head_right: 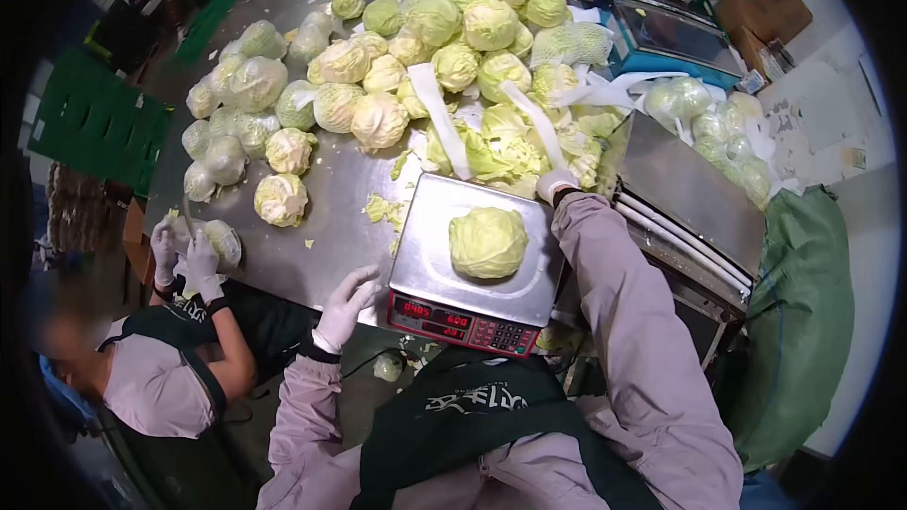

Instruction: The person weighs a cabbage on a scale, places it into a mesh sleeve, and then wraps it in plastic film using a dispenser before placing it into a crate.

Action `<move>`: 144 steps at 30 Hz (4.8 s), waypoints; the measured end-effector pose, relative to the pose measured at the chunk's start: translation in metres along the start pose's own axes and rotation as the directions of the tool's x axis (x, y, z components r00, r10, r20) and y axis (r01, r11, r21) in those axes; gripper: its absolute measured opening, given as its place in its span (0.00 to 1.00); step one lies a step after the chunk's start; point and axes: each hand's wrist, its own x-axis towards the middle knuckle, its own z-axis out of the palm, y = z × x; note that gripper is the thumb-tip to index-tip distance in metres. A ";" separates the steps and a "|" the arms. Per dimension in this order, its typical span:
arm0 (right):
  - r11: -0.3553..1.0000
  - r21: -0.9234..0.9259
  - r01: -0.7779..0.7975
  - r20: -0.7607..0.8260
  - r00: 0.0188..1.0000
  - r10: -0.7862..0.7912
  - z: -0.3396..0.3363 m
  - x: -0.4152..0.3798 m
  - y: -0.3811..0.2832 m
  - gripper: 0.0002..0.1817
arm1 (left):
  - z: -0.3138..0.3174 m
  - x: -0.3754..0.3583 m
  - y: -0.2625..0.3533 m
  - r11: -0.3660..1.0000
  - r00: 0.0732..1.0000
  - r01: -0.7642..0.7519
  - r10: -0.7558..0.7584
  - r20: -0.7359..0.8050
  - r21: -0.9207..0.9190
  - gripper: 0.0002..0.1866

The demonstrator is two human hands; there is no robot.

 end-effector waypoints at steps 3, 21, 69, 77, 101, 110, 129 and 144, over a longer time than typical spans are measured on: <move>0.884 0.464 0.063 -0.386 0.912 0.138 -0.015 -0.015 -0.016 0.21 | 0.003 -0.015 0.008 0.997 0.993 0.021 -0.030 -0.116 -0.078 0.20; -0.142 0.989 -0.033 -0.003 0.969 -0.246 -0.054 -0.304 -0.008 0.16 | 0.190 -0.008 0.045 0.806 0.877 -0.073 0.332 0.347 -0.587 0.04; 0.447 0.837 0.314 -0.335 0.942 -0.034 0.010 -0.197 -0.027 0.17 | 0.141 0.102 -0.012 0.889 0.992 -0.106 0.123 0.010 -0.445 0.23; 0.376 0.904 0.206 -0.066 0.933 -0.353 -0.081 -0.291 -0.032 0.14 | 0.119 0.044 -0.052 0.044 0.684 0.695 0.267 0.678 -0.718 0.31; -0.504 0.762 -0.406 0.201 0.889 -0.411 -0.077 -0.274 0.003 0.13 | 0.136 0.044 0.013 0.103 0.517 0.779 0.450 0.728 -0.618 0.24; -0.540 0.507 -0.672 0.286 0.722 -0.630 -0.021 -0.288 -0.010 0.31 | 0.134 0.063 0.107 0.797 0.689 -0.007 0.441 0.575 -0.604 0.10; 0.191 0.941 0.280 -0.244 0.951 -0.192 0.000 -0.245 -0.014 0.57 | 0.114 0.351 0.086 0.958 0.955 -0.277 0.283 0.091 -0.067 0.17; 0.203 0.961 0.187 -0.182 0.982 -0.043 -0.014 -0.233 -0.024 0.48 | 0.050 0.397 0.123 0.280 0.952 0.081 0.261 -0.157 0.956 0.54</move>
